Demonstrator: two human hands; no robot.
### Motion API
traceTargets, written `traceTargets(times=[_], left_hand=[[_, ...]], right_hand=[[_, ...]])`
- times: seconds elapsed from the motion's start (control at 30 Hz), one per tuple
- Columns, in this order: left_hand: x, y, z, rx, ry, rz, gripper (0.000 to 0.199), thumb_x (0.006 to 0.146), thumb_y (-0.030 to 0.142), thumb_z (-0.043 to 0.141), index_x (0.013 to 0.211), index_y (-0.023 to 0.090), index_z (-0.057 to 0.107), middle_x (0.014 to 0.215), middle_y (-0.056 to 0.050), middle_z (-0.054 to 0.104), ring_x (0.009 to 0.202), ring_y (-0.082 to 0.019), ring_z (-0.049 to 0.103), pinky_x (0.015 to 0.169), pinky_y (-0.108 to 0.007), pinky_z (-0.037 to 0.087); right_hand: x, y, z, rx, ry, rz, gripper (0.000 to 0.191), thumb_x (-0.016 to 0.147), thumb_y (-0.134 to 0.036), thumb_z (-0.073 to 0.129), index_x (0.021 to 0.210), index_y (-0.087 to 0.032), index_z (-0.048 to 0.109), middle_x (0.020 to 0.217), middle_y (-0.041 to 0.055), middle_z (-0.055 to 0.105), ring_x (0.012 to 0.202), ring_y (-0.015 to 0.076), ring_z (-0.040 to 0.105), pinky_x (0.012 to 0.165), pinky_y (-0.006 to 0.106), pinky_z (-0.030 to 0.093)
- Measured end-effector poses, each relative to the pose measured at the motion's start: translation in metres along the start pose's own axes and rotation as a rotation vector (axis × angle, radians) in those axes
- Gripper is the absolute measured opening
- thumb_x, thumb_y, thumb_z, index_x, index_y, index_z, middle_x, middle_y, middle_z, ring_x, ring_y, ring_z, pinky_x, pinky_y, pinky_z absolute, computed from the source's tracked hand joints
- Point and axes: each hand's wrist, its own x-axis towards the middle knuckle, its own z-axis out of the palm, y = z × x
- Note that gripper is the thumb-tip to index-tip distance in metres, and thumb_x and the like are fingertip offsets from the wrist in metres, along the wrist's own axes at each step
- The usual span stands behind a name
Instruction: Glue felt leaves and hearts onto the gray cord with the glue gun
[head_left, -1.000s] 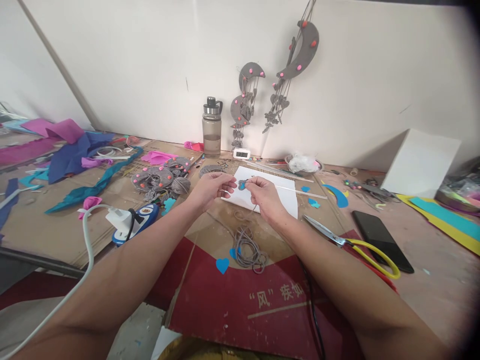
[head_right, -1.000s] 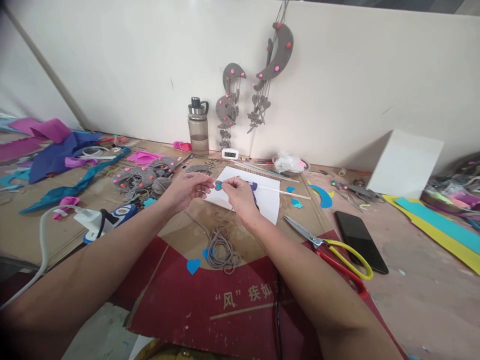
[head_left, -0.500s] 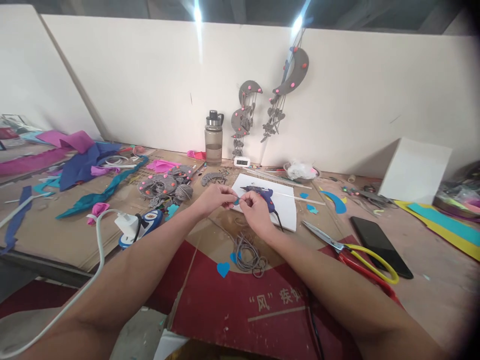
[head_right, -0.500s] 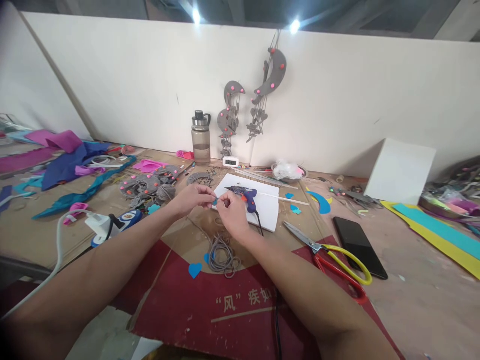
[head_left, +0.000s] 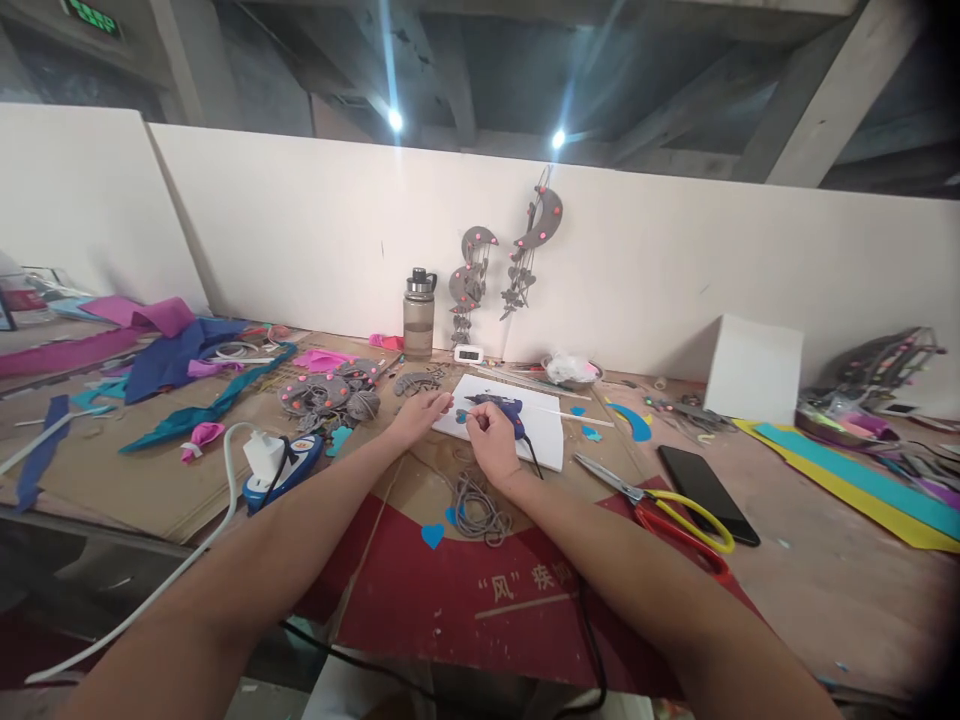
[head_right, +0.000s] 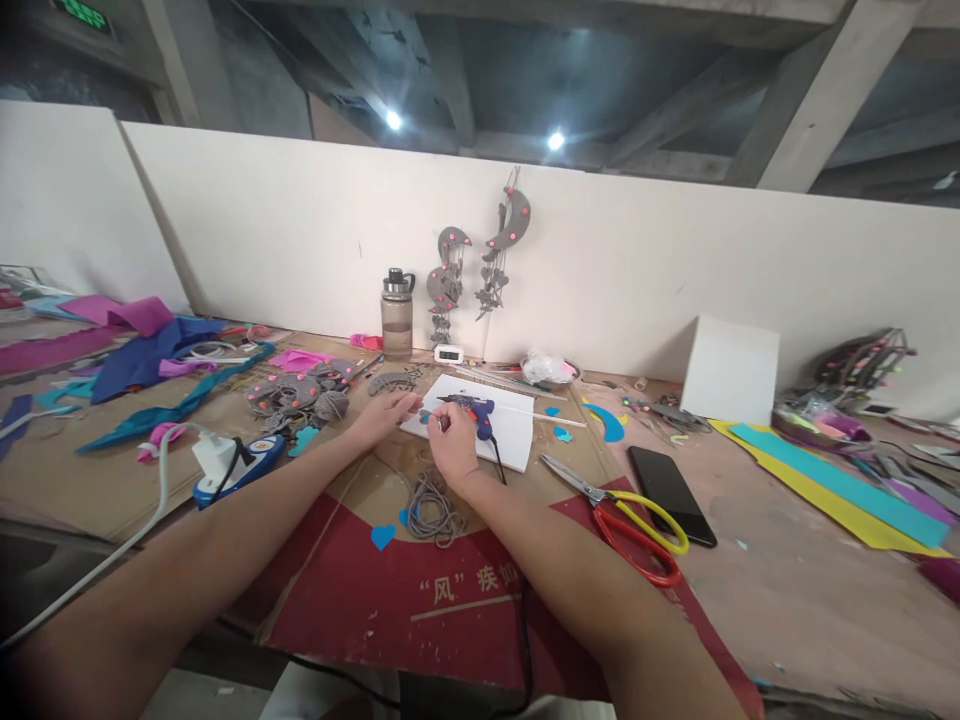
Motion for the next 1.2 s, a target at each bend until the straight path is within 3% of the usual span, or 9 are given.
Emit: traceTargets(times=[0.1,0.17,0.33,0.43,0.57,0.8,1.03,1.1,1.2], left_hand=[[-0.001,0.000,0.004,0.294,0.040,0.058,0.037,0.087,0.037,0.047,0.106,0.013,0.067,0.110,-0.013,0.069,0.101,-0.023,0.063,0.089,-0.032,0.046],[-0.001,-0.002,0.006,0.389,0.017,0.071,0.040,0.084,0.032,0.051,0.116,0.011,0.063,0.117,-0.015,0.067,0.105,-0.025,0.062,0.093,-0.033,0.044],[-0.002,-0.009,0.012,0.514,-0.053,0.118,0.053,0.085,0.036,0.051,0.133,0.012,0.051,0.136,-0.016,0.055,0.123,-0.026,0.053,0.104,-0.035,0.037],[-0.004,-0.011,0.014,0.560,-0.085,0.119,0.055,0.087,0.038,0.048,0.135,0.012,0.048,0.137,-0.017,0.053,0.128,-0.027,0.049,0.105,-0.036,0.035],[-0.006,-0.009,0.011,0.588,-0.104,0.135,0.058,0.085,0.042,0.050,0.132,0.008,0.051,0.133,-0.020,0.056,0.124,-0.030,0.052,0.103,-0.036,0.037],[-0.006,-0.003,0.005,0.519,-0.051,0.097,0.050,0.086,0.046,0.047,0.121,0.013,0.061,0.114,-0.016,0.068,0.105,-0.029,0.063,0.089,-0.034,0.045],[-0.009,0.000,0.009,0.466,0.045,0.114,0.037,0.089,0.043,0.043,0.097,0.018,0.070,0.097,-0.010,0.072,0.087,-0.025,0.064,0.078,-0.032,0.044],[-0.010,0.001,0.012,0.456,0.120,0.080,0.035,0.089,0.040,0.043,0.091,0.018,0.070,0.092,-0.009,0.071,0.084,-0.023,0.063,0.079,-0.031,0.044],[-0.011,0.007,0.018,0.444,0.193,0.179,0.028,0.086,0.034,0.048,0.089,0.017,0.070,0.092,-0.009,0.069,0.092,-0.023,0.059,0.087,-0.031,0.042]], right_hand=[[0.001,0.000,-0.008,-0.090,0.027,-0.064,0.009,0.078,-0.028,0.049,0.073,-0.021,0.053,0.065,-0.0028,0.047,0.063,0.0143,0.043,0.065,0.028,0.035],[0.002,0.001,-0.014,-0.141,0.039,-0.088,0.009,0.078,-0.027,0.048,0.075,-0.021,0.053,0.066,-0.0023,0.047,0.064,0.0146,0.044,0.065,0.028,0.035],[0.003,0.010,-0.018,-0.250,-0.002,-0.125,0.007,0.079,-0.023,0.045,0.076,-0.021,0.052,0.071,-0.0003,0.051,0.067,0.0155,0.046,0.068,0.029,0.037],[0.003,0.016,-0.015,-0.293,-0.042,-0.123,0.006,0.078,-0.021,0.046,0.073,-0.021,0.049,0.071,0.0004,0.051,0.068,0.0162,0.046,0.068,0.029,0.037],[0.002,0.021,-0.012,-0.298,-0.053,-0.106,0.007,0.076,-0.020,0.046,0.070,-0.022,0.049,0.069,0.0006,0.052,0.067,0.0167,0.047,0.067,0.030,0.036],[-0.003,0.018,-0.015,-0.270,-0.034,-0.046,0.008,0.075,-0.021,0.046,0.069,-0.022,0.049,0.068,-0.0001,0.054,0.066,0.0162,0.048,0.065,0.029,0.036],[-0.009,0.013,-0.021,-0.208,-0.080,-0.001,0.009,0.077,-0.023,0.047,0.069,-0.022,0.049,0.068,-0.0004,0.053,0.067,0.0160,0.047,0.067,0.029,0.036],[-0.009,0.012,-0.022,-0.167,-0.076,0.027,0.009,0.078,-0.025,0.047,0.070,-0.022,0.051,0.068,-0.0007,0.053,0.066,0.0157,0.047,0.066,0.028,0.036],[-0.008,0.012,-0.022,-0.108,-0.074,0.043,0.010,0.079,-0.026,0.048,0.072,-0.021,0.053,0.070,-0.0005,0.055,0.066,0.0154,0.046,0.066,0.028,0.037]])
